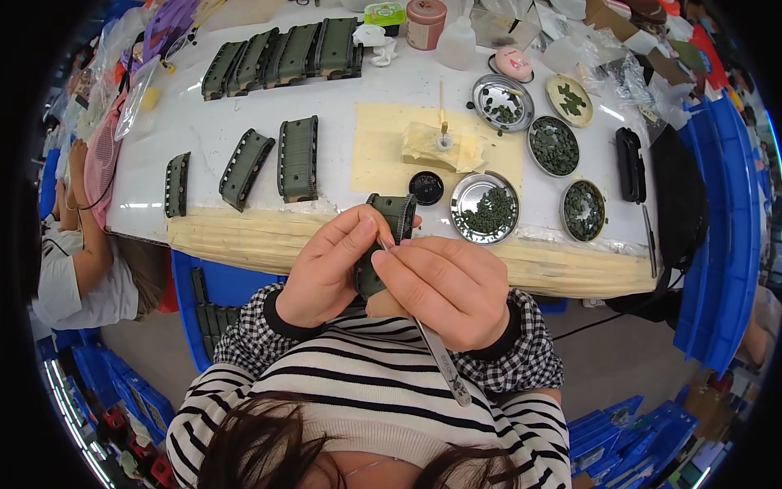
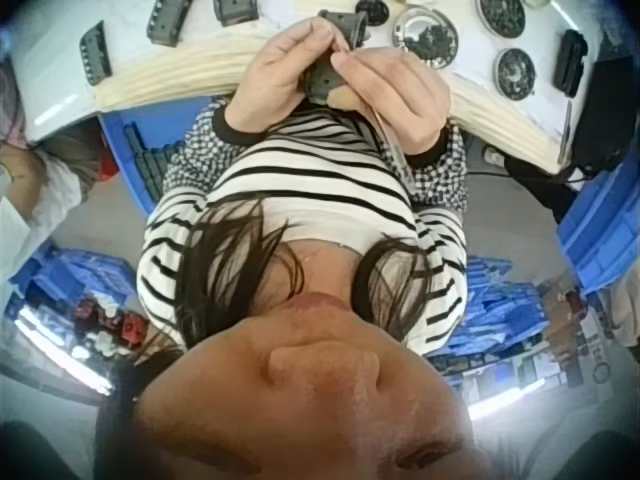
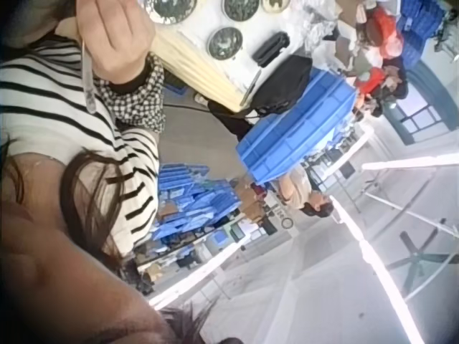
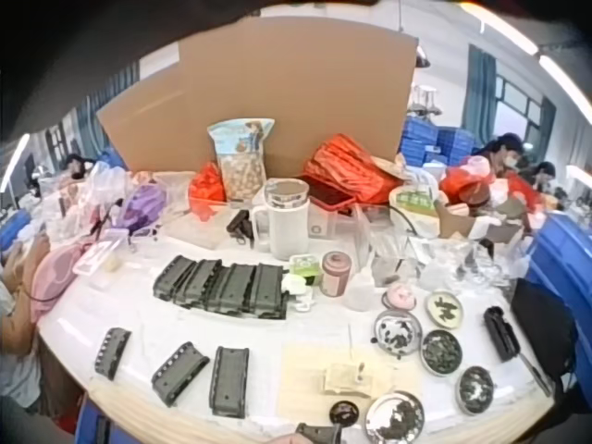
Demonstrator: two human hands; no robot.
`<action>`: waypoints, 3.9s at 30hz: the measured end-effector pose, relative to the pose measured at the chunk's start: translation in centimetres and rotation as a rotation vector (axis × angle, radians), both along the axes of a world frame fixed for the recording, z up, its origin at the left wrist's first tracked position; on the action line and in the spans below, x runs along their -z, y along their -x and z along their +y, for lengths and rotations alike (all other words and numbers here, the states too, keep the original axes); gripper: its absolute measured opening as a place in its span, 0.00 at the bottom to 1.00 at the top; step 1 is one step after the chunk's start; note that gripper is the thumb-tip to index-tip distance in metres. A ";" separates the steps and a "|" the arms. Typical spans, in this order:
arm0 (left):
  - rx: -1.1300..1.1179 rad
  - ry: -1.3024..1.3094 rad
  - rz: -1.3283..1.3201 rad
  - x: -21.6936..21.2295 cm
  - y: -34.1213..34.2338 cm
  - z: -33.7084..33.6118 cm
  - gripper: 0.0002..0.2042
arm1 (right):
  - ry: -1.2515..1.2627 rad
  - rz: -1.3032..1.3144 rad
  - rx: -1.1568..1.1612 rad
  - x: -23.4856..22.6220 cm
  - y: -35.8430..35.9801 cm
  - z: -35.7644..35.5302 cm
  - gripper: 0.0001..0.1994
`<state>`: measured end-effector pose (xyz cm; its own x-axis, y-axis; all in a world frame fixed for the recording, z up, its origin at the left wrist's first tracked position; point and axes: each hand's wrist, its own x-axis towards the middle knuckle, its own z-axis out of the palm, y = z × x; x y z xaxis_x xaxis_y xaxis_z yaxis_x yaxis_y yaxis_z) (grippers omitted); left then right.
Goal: Manually assembling and applying details to plastic toy tank models at a factory workbench.
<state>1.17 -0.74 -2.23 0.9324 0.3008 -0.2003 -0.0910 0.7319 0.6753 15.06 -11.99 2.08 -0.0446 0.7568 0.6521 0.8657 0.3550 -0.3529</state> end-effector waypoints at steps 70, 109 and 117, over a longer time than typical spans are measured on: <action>-0.353 0.248 0.179 -1.7 0.7 1.3 0.19 | 0.170 0.616 0.081 1.0 0.4 0.1 0.06; -0.274 0.305 0.047 -2.2 0.9 0.7 0.21 | 0.024 0.398 0.004 1.3 1.0 -1.3 0.12; -0.254 0.369 0.006 -1.9 1.0 0.7 0.20 | -0.028 0.401 0.036 1.7 1.5 -1.1 0.11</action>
